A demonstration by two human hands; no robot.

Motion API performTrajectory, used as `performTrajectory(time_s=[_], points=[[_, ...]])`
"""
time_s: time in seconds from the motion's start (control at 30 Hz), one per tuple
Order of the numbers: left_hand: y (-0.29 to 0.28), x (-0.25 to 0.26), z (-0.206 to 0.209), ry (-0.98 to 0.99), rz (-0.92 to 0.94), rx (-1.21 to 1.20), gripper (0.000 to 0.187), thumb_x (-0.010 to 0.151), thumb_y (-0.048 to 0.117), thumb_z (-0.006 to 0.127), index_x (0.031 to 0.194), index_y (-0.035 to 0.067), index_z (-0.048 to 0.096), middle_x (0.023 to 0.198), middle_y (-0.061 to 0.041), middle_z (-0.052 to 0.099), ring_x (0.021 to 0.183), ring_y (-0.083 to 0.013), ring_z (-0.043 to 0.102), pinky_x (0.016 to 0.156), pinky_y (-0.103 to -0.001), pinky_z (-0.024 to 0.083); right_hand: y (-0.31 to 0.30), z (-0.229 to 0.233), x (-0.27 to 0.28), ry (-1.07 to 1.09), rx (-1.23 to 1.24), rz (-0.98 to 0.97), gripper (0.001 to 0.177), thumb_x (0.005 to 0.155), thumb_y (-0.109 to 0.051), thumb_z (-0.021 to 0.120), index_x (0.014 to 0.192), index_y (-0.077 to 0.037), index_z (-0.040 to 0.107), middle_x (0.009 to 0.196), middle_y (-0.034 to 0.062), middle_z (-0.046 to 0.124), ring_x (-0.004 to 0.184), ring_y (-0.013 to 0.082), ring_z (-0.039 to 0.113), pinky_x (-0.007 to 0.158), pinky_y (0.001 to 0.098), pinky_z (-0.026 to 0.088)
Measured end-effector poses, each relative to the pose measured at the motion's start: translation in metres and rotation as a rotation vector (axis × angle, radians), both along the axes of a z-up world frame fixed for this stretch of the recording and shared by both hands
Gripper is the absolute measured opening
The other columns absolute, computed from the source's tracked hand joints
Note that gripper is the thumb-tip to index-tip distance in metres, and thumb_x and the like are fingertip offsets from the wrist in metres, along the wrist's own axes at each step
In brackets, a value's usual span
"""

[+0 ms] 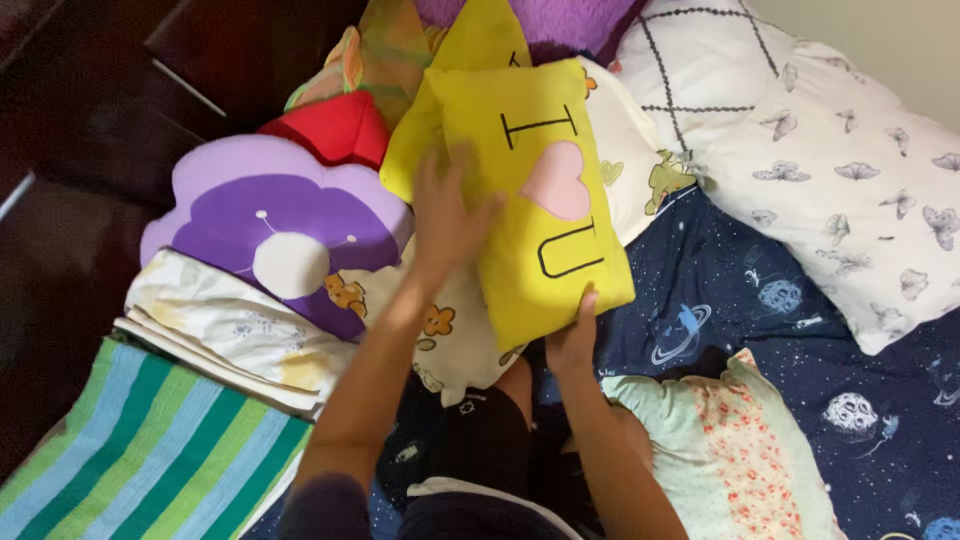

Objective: The person folds a striped towel and places it on the bed, then arranges several pillows and a blanket. The person then picks up a portable vacuum and a tangled cord, coils the cord, and places both items on a nearby storage unit.

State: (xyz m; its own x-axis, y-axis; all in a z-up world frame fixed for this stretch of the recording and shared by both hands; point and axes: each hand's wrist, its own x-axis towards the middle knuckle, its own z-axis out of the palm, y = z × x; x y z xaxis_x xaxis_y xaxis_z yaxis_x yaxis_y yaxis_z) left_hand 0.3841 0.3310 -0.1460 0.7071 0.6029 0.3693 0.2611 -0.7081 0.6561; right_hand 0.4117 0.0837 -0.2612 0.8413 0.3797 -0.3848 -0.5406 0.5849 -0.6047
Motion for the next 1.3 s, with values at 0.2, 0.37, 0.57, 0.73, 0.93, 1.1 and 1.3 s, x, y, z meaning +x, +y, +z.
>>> performTrajectory(time_s=[0.2, 0.37, 0.57, 0.73, 0.93, 1.1, 1.3], points=[[0.091, 0.044, -0.001, -0.157, -0.053, -0.308, 0.091, 0.086, 0.035, 0.087, 0.152, -0.003, 0.037, 0.145, -0.026, 0.053, 0.136, -0.039, 0.048, 0.114, -0.047, 0.039, -0.001, 0.007, 0.053, -0.448, -0.25, 0.103, 0.062, 0.087, 0.002, 0.074, 0.143, -0.005, 0.049, 0.13, 0.0084, 0.061, 0.115, 0.0218, 0.063, 0.099, 0.0385, 0.054], [0.153, 0.0, 0.031, -0.081, -0.339, -0.68, 0.063, 0.082, 0.014, 0.087, 0.136, -0.001, 0.058, 0.122, -0.007, 0.072, 0.111, -0.0176, 0.067, 0.099, -0.032, 0.055, 0.007, 0.083, 0.156, -0.69, -0.24, 0.24, 0.06, 0.087, 0.01, 0.07, 0.143, 0.0, 0.05, 0.124, 0.0097, 0.063, 0.11, 0.0236, 0.065, 0.094, 0.0387, 0.057], [0.152, -0.079, 0.049, -0.531, 0.026, -0.604, 0.043, 0.09, 0.0, 0.082, 0.128, -0.004, 0.063, 0.12, -0.009, 0.071, 0.109, -0.0189, 0.067, 0.1, -0.032, 0.055, 0.157, 0.192, 0.243, -1.313, -0.409, 0.135, 0.059, 0.096, 0.012, 0.069, 0.148, -0.001, 0.044, 0.136, 0.0118, 0.061, 0.124, 0.0229, 0.063, 0.105, 0.0346, 0.052], [0.171, -0.042, -0.009, -0.723, 0.288, -0.741, 0.044, 0.092, 0.0, 0.08, 0.13, -0.005, 0.058, 0.122, -0.013, 0.07, 0.109, -0.0212, 0.067, 0.1, -0.033, 0.053, 0.261, 0.172, 0.234, -1.757, -0.733, -0.089, 0.071, 0.1, -0.011, 0.086, 0.156, -0.004, 0.041, 0.153, 0.0197, 0.054, 0.144, 0.0325, 0.051, 0.123, 0.0405, 0.04], [0.183, -0.016, -0.062, -0.622, 0.364, -0.606, 0.059, 0.09, -0.007, 0.08, 0.139, -0.008, 0.048, 0.135, -0.016, 0.064, 0.12, -0.0213, 0.062, 0.106, -0.032, 0.048, 0.261, 0.071, 0.144, -1.325, -0.933, 0.597, 0.089, 0.087, -0.026, 0.08, 0.159, -0.005, 0.031, 0.153, 0.028, 0.047, 0.143, 0.039, 0.044, 0.115, 0.045, 0.041], [0.18, -0.022, -0.064, -0.603, 0.438, -0.839, 0.073, 0.087, -0.012, 0.078, 0.144, -0.009, 0.032, 0.132, -0.018, 0.06, 0.114, -0.0266, 0.062, 0.096, -0.037, 0.053, 0.271, 0.046, 0.061, -1.375, -1.08, 0.748, 0.097, 0.081, -0.021, 0.08, 0.162, -0.013, 0.025, 0.159, 0.0334, 0.019, 0.145, 0.0568, 0.021, 0.118, 0.0537, 0.029], [0.169, -0.017, -0.087, -0.715, 0.18, -0.546, 0.087, 0.089, -0.022, 0.065, 0.158, 0.0, 0.019, 0.15, -0.022, 0.046, 0.136, -0.0281, 0.05, 0.114, -0.034, 0.045, 0.32, 0.008, 0.041, -1.444, -1.219, 0.73, 0.082, 0.09, -0.015, 0.07, 0.163, -0.02, 0.031, 0.176, 0.0235, 0.009, 0.152, 0.0575, 0.021, 0.118, 0.0529, 0.034]])
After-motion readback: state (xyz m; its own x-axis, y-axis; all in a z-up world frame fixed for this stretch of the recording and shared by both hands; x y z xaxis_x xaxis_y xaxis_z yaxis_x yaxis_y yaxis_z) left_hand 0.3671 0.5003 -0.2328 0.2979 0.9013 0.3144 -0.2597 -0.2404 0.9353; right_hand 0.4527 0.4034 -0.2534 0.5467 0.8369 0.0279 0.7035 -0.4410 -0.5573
